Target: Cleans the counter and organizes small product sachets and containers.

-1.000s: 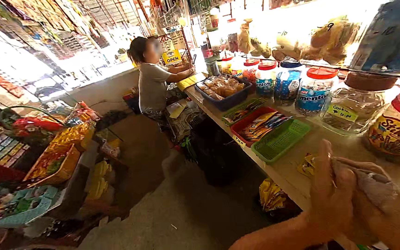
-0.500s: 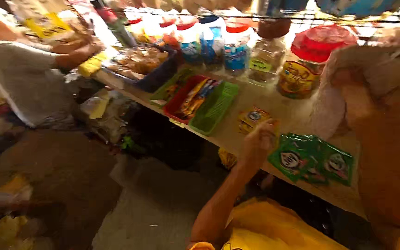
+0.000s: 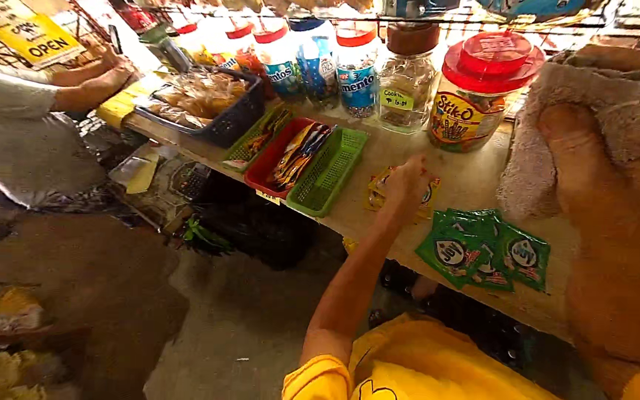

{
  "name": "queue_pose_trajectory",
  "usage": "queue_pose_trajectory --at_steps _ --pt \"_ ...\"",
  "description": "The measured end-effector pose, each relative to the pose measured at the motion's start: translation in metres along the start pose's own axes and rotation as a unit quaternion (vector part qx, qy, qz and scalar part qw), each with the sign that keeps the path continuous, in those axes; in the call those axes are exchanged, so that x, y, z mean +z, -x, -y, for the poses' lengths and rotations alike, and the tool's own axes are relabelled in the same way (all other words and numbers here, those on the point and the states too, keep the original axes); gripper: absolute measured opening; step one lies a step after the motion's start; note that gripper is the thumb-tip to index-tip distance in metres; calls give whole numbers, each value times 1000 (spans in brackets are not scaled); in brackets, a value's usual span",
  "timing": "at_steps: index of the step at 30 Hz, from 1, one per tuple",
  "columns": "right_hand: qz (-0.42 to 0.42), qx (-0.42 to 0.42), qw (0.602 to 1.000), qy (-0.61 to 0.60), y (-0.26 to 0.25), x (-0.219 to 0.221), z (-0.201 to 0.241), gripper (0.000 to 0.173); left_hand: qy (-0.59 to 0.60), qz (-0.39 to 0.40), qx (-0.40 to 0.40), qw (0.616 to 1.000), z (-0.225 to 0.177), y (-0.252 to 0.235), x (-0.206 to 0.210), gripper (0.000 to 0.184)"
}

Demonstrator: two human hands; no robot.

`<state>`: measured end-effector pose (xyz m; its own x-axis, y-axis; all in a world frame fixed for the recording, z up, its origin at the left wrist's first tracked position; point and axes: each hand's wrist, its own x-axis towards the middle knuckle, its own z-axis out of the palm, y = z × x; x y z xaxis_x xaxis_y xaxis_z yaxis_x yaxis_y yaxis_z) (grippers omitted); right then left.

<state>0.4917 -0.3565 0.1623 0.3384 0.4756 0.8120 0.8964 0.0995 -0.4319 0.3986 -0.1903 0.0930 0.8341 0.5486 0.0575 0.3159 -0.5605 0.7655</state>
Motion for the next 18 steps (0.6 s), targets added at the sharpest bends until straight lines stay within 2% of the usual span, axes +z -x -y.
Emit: queue_pose_trajectory --at_steps 2,5,8,13,16,18 --pt "-21 8 1000 -11 -9 -2 2 45 -35 -13 3 999 2 -4 4 43" --pt "-57 -4 998 2 -26 0 23 41 -83 -59 41 994 14 -1 4 46" --pt "-61 3 998 -18 -26 0 22 42 -84 -109 74 988 38 20 -3 35" --pt "-71 7 997 -42 -14 -8 4 44 -57 -176 36 982 78 59 -11 30" --pt "-116 -68 990 -52 -18 -6 -2 43 -42 -226 9 973 90 73 -7 27" --pt "-114 -69 990 -41 -18 -8 0 43 -27 -244 5 970 92 77 -2 26"
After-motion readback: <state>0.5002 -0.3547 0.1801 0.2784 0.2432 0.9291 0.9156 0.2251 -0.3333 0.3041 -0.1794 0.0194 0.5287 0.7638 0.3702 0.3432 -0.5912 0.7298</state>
